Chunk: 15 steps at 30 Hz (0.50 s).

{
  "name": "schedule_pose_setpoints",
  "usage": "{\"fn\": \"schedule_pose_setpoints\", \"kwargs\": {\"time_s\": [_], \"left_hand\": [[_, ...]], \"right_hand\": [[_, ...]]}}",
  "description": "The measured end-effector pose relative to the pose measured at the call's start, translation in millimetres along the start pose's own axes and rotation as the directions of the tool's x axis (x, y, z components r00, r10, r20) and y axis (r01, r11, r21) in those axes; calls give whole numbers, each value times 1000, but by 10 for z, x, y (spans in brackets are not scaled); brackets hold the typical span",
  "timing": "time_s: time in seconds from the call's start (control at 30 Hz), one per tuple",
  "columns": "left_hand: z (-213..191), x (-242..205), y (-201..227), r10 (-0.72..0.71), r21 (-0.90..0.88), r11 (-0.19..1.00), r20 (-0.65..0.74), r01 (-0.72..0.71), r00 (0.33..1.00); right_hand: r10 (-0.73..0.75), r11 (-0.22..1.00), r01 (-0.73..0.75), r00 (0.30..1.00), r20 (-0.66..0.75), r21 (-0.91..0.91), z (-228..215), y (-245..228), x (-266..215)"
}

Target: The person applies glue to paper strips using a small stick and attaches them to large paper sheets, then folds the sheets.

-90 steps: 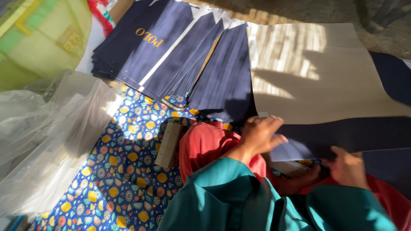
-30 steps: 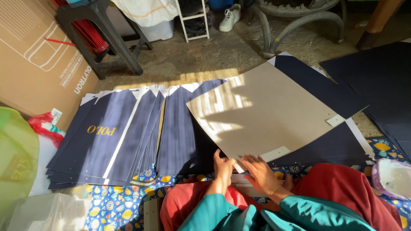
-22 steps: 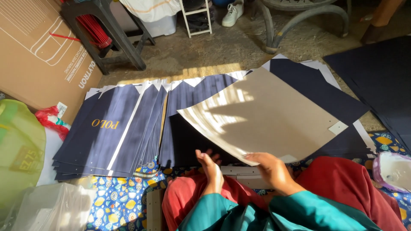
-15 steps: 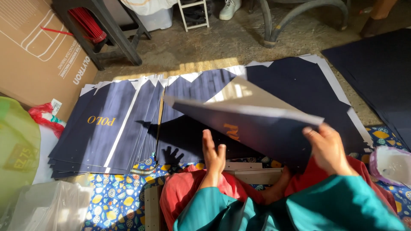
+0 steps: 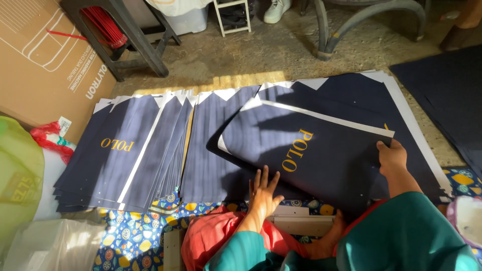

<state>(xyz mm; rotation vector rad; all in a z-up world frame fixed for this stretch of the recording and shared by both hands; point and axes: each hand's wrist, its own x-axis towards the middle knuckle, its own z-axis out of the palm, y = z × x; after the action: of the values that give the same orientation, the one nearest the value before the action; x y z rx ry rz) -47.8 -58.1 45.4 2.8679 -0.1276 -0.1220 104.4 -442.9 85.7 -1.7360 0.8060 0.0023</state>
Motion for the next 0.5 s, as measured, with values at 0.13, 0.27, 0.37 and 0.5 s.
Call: {"fn": "schedule_pose_setpoints", "kwargs": {"time_s": [0.13,0.27,0.37,0.5], "left_hand": [[22,74,-8,-15,-74,997,73,20,997],[-115,166,76,-107,-98,986,264,137,958],[-169,170,135,-150,-75,979,377,192,914],[-262,209,149,-128,-38,987,407,157,904]], "right_hand": [[27,997,-30,999,-39,-74,100,-88,386],[-23,947,12,999,-31,-320,262,-168,437],[-504,639,390,863,22,-663,524,165,40],[-805,37,813,369,464,-582,1032,934,-981]]}}
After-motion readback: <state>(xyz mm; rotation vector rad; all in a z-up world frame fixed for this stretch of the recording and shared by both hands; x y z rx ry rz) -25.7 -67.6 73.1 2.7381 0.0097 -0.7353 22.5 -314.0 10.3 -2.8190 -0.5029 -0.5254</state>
